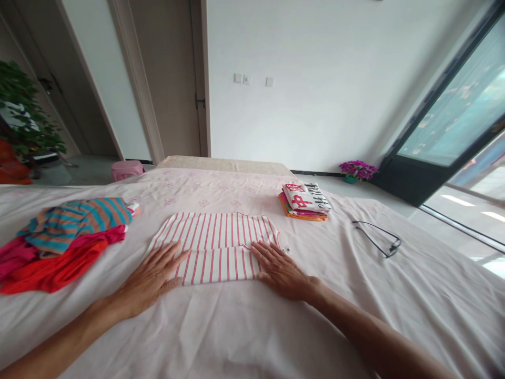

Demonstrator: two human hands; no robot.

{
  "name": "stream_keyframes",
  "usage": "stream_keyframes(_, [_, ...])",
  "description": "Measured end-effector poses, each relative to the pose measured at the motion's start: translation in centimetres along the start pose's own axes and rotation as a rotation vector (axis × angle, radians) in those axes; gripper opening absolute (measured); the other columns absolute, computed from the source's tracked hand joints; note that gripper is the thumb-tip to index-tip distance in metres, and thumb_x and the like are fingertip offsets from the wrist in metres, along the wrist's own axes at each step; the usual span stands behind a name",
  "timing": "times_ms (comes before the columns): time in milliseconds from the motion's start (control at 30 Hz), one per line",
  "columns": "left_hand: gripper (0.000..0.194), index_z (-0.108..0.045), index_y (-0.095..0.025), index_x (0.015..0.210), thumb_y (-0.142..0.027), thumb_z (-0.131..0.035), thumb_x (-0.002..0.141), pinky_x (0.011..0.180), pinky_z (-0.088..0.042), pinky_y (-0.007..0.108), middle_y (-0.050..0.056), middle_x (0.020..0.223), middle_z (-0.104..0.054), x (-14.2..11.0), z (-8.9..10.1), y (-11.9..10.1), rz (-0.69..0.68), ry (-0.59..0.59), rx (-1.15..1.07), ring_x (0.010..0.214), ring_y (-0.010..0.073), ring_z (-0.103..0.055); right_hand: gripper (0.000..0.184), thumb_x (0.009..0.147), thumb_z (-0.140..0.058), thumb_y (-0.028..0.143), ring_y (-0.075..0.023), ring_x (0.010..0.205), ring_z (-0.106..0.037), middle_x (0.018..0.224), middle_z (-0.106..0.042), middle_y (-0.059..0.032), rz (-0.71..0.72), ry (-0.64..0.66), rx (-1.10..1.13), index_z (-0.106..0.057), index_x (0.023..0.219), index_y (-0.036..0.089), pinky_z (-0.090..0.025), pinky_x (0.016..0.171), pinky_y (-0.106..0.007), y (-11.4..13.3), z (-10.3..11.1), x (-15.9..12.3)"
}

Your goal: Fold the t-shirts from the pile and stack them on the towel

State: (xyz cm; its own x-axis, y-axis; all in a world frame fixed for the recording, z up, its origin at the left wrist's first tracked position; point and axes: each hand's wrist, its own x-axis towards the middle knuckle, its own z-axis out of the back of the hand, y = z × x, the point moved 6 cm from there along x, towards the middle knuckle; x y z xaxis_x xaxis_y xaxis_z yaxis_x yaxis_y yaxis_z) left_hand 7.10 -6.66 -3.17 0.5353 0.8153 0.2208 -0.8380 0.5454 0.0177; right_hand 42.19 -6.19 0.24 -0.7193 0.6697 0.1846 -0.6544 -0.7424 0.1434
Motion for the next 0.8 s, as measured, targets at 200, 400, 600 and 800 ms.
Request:
stream_keyframes(200, [0.057, -0.04, -0.033, 0.15, -0.052, -0.04, 0.096, 0.117, -0.031, 0.042, 0.003, 0.16, -0.036, -1.2, -0.6, 4.2, 0.168, 0.001, -0.119, 0.146, 0.0251, -0.034, 0.059, 0.103, -0.035, 0.046, -0.0238, 0.149, -0.024, 0.161, -0.027, -0.0077, -0.129, 0.062, 0.03, -0.024, 0.157, 0.024, -0.017, 0.122, -0.047, -4.0, 0.4, -1.6])
stream_keyframes(400, [0.046, -0.068, -0.023, 0.117, -0.05, -0.04, 0.091, 0.098, -0.047, 0.029, 0.005, 0.127, -0.068, 3.0, 1.5, 10.1, 0.541, -0.103, -0.296, 0.115, 0.0223, -0.063, 0.036, 0.099, -0.042, 0.03, -0.0225, 0.121, -0.058, 0.129, -0.066, -0.0085, -0.441, -0.09, 0.077, -0.067, 0.124, 0.021, -0.042, 0.104, -0.035, -9.5, 2.7, 2.1])
stream_keyframes(600, [0.041, -0.069, -0.024, 0.116, -0.038, -0.047, 0.084, 0.089, -0.049, 0.028, 0.004, 0.127, -0.068, 10.7, 2.1, 12.5, 0.67, -0.112, -0.257, 0.105, 0.0221, -0.068, 0.038, 0.094, -0.047, 0.022, -0.0225, 0.119, -0.058, 0.128, -0.065, -0.0096, -0.564, -0.081, 0.017, -0.065, 0.128, 0.02, -0.043, 0.098, -0.031, -12.3, 2.5, 9.3])
stream_keyframes(800, [0.052, -0.068, -0.019, 0.122, -0.028, -0.058, 0.072, 0.089, -0.048, 0.03, 0.009, 0.122, -0.071, 14.1, -0.7, 14.1, 0.673, -0.044, -0.27, 0.108, 0.0254, -0.067, 0.04, 0.089, -0.051, 0.02, -0.0271, 0.117, -0.058, 0.125, -0.065, -0.0134, -0.622, 0.048, -0.062, -0.066, 0.127, 0.02, -0.045, 0.089, -0.032, -14.0, 1.1, 12.8])
